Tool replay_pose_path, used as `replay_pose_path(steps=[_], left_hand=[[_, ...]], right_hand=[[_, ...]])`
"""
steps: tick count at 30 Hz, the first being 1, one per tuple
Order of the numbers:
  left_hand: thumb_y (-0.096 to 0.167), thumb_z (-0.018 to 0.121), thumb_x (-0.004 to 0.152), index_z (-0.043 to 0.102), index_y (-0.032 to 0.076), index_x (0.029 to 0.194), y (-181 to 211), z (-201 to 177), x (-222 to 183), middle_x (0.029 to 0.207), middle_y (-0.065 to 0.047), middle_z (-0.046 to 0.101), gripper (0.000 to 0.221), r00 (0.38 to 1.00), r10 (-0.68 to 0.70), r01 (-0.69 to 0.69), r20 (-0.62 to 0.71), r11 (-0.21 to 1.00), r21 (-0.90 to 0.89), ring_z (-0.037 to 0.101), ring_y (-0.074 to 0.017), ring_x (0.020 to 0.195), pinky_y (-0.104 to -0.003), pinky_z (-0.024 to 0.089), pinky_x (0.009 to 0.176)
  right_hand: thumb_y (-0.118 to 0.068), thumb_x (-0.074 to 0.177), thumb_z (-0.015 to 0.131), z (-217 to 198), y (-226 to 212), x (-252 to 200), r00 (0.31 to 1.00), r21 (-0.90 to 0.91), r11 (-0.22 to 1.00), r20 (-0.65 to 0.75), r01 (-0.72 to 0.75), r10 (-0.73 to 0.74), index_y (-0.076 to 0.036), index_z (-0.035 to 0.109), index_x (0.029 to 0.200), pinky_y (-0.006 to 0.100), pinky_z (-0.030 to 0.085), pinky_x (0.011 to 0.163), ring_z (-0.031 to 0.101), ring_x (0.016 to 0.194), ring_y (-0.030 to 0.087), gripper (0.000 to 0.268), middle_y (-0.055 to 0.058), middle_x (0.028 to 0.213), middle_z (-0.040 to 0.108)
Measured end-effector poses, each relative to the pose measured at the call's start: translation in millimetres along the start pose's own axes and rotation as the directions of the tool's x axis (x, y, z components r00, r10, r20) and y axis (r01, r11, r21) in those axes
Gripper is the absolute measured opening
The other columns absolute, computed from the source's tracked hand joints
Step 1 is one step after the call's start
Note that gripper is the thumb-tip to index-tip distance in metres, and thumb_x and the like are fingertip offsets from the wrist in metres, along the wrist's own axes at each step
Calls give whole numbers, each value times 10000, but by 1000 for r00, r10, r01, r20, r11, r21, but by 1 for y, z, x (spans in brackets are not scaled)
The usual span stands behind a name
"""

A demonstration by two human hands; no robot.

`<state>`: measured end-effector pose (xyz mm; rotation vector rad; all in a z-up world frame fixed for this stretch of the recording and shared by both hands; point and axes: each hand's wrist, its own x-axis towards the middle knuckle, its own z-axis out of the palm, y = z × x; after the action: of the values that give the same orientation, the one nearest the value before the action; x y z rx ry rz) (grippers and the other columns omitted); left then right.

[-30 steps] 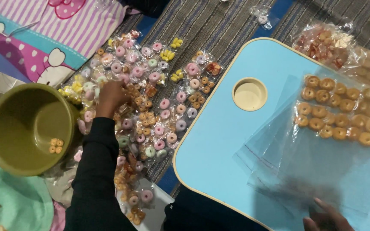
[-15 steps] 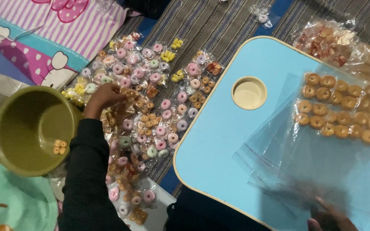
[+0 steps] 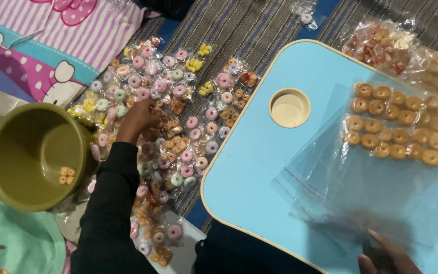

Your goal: The person places small round food items into clear plastic bags, arranging them into rows and sealing the bags by hand.

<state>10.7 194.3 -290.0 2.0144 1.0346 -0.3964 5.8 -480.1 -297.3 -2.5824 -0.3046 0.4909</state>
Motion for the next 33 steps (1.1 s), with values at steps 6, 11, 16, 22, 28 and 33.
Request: replay_pose_path(steps=[6, 11, 16, 22, 28, 33], left_hand=[[182, 790, 906, 691, 79, 1001, 12, -13, -15, 1103, -139, 695, 171, 907, 398, -382, -135, 915, 130, 655, -279, 1007, -413, 529, 860], [236, 745, 828, 526, 134, 1134, 143, 7, -191, 1307, -92, 706, 389, 972, 202, -222, -120, 958, -180, 720, -298, 1159, -520, 597, 978], [120, 811, 803, 499, 127, 985, 151, 131, -252, 1029, -105, 694, 361, 591, 772, -530, 233, 590, -609, 776, -224, 864, -326, 672, 665], [270, 765, 932, 447, 71, 1254, 188, 208, -288, 1270, -175, 529, 494, 108, 918, -850, 381, 284, -445, 587, -285, 947, -401, 484, 783], [473, 714, 930, 434, 38, 1487, 202, 226, -270, 1404, -221, 512, 760, 61, 928, -994, 368, 92, -66, 521, -372, 1196, -501, 447, 962], [366, 722, 926, 618, 103, 1136, 204, 228, -247, 1181, -111, 588, 353, 205, 928, -968, 312, 144, 208, 524, -320, 961, -446, 417, 776]], right_hand=[[-443, 769, 724, -11, -60, -42, 983, -148, 972, -24, -185, 183, -323, 463, 1541, 235, 583, 664, 789, 574, 84, 824, -27, 735, 808], [-115, 788, 771, -24, -181, -54, 794, 443, 889, -580, 116, 185, -101, 738, 1170, 229, 460, 654, 586, 693, 112, 384, 40, 777, 677], [-327, 790, 805, -23, -193, -40, 930, 824, 493, -360, 281, 72, -29, 503, 1426, 272, 621, 728, 800, 964, 245, 765, 202, 1258, 738], [-34, 865, 671, -13, -145, -60, 934, 956, 222, -247, 192, 259, 78, 734, 990, 432, 645, 812, 785, 918, 365, 179, 254, 993, 760], [-17, 910, 637, -39, -104, -77, 823, 870, 467, -377, 157, 425, 41, 724, 975, 414, 748, 596, 835, 763, 374, 123, 226, 1055, 747], [-7, 877, 663, -54, -102, -68, 774, 882, 469, -325, 41, 544, 110, 684, 1005, 428, 706, 542, 778, 587, 392, 176, 278, 1094, 783]])
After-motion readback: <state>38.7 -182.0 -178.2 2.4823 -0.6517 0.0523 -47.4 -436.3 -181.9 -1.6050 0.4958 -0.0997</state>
